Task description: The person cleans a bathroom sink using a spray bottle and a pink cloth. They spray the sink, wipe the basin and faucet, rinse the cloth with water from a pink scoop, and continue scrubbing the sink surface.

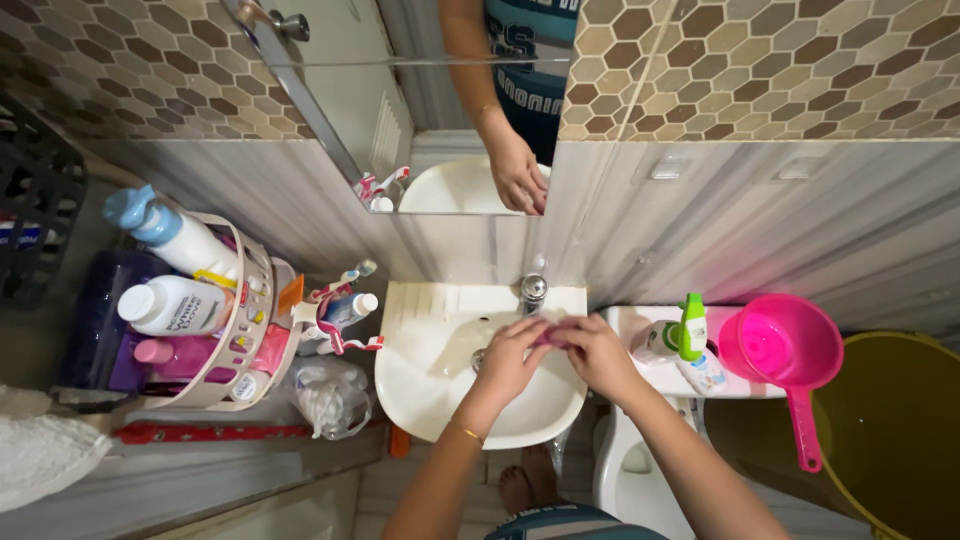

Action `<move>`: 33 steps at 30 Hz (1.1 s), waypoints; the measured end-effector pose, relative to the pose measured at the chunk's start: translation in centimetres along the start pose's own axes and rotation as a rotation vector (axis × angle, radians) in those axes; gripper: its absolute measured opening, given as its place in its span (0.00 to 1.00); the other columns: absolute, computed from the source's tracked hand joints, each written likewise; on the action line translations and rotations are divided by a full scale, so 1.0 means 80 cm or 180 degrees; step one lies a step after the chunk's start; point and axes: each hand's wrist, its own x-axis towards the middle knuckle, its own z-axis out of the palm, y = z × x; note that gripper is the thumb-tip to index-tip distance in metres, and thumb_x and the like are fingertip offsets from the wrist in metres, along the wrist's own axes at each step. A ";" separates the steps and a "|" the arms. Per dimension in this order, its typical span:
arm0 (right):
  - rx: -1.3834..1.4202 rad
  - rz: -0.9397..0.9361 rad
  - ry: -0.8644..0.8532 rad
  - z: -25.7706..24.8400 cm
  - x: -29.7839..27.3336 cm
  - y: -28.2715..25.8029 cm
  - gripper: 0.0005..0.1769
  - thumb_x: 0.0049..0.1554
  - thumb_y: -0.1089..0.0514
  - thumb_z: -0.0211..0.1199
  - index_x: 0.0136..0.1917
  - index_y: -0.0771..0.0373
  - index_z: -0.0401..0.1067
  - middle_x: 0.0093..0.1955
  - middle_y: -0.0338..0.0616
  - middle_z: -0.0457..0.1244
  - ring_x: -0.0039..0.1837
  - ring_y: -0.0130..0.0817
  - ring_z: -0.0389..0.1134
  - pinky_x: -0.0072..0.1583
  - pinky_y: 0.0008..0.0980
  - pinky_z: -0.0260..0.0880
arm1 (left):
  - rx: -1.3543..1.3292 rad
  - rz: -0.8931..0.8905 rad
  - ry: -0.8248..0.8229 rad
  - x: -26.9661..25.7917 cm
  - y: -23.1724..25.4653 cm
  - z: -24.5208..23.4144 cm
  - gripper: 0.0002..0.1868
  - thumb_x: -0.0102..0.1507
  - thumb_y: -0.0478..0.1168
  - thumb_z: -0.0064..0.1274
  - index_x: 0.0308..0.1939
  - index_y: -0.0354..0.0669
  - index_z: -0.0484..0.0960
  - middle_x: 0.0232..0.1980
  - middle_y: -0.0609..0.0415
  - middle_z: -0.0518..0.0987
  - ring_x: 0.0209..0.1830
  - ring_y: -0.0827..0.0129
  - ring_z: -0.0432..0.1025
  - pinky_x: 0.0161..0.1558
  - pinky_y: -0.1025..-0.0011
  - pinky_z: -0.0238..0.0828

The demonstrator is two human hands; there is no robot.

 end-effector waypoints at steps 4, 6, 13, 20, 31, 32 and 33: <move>0.0200 -0.0403 0.0016 -0.017 0.035 -0.038 0.16 0.47 0.71 0.67 0.49 0.59 0.79 0.56 0.44 0.70 0.53 0.45 0.69 0.56 0.39 0.72 | 0.0654 -0.0015 0.0115 0.017 0.034 -0.042 0.18 0.58 0.40 0.61 0.52 0.40 0.84 0.56 0.48 0.82 0.50 0.48 0.71 0.55 0.58 0.69; 0.0314 -0.0495 -0.0099 -0.011 0.043 -0.041 0.14 0.50 0.69 0.68 0.50 0.60 0.79 0.58 0.44 0.70 0.55 0.44 0.70 0.57 0.38 0.72 | 0.0666 -0.0015 0.0218 0.017 0.035 -0.053 0.16 0.58 0.40 0.61 0.49 0.40 0.83 0.57 0.47 0.82 0.51 0.48 0.71 0.55 0.59 0.69; 0.0576 -0.0127 0.0420 0.023 0.050 -0.031 0.17 0.52 0.65 0.68 0.56 0.61 0.78 0.65 0.50 0.66 0.64 0.45 0.69 0.62 0.38 0.70 | 0.0795 -0.0661 0.0410 -0.014 -0.020 -0.028 0.18 0.61 0.39 0.60 0.56 0.45 0.83 0.43 0.49 0.80 0.47 0.49 0.72 0.51 0.57 0.71; 0.0541 0.0893 0.1153 0.027 0.026 0.022 0.14 0.56 0.63 0.65 0.57 0.60 0.78 0.66 0.47 0.67 0.66 0.44 0.69 0.63 0.35 0.69 | 0.1389 -0.1466 0.0855 -0.010 -0.125 0.018 0.31 0.56 0.36 0.57 0.65 0.47 0.76 0.45 0.42 0.77 0.47 0.45 0.70 0.48 0.54 0.70; -0.0574 0.1237 0.0449 0.068 -0.025 0.109 0.25 0.48 0.61 0.67 0.61 0.62 0.75 0.68 0.56 0.64 0.67 0.57 0.63 0.68 0.45 0.63 | 0.1959 -0.0711 -0.0203 0.001 -0.188 0.110 0.19 0.65 0.38 0.46 0.60 0.41 0.78 0.53 0.43 0.74 0.51 0.49 0.70 0.46 0.57 0.75; -0.0599 0.1265 0.0409 0.071 -0.031 0.109 0.26 0.48 0.61 0.67 0.61 0.62 0.75 0.68 0.56 0.64 0.68 0.57 0.62 0.68 0.45 0.62 | 0.2141 -0.0783 -0.0229 0.006 -0.196 0.105 0.16 0.69 0.40 0.44 0.58 0.42 0.78 0.52 0.45 0.74 0.51 0.50 0.70 0.47 0.57 0.75; -0.0623 0.1293 0.0368 0.073 -0.034 0.111 0.26 0.47 0.61 0.67 0.61 0.63 0.75 0.68 0.57 0.63 0.68 0.57 0.62 0.68 0.45 0.62 | 0.2324 -0.0855 -0.0255 0.009 -0.202 0.099 0.14 0.73 0.42 0.42 0.57 0.42 0.79 0.52 0.47 0.74 0.52 0.51 0.70 0.47 0.56 0.75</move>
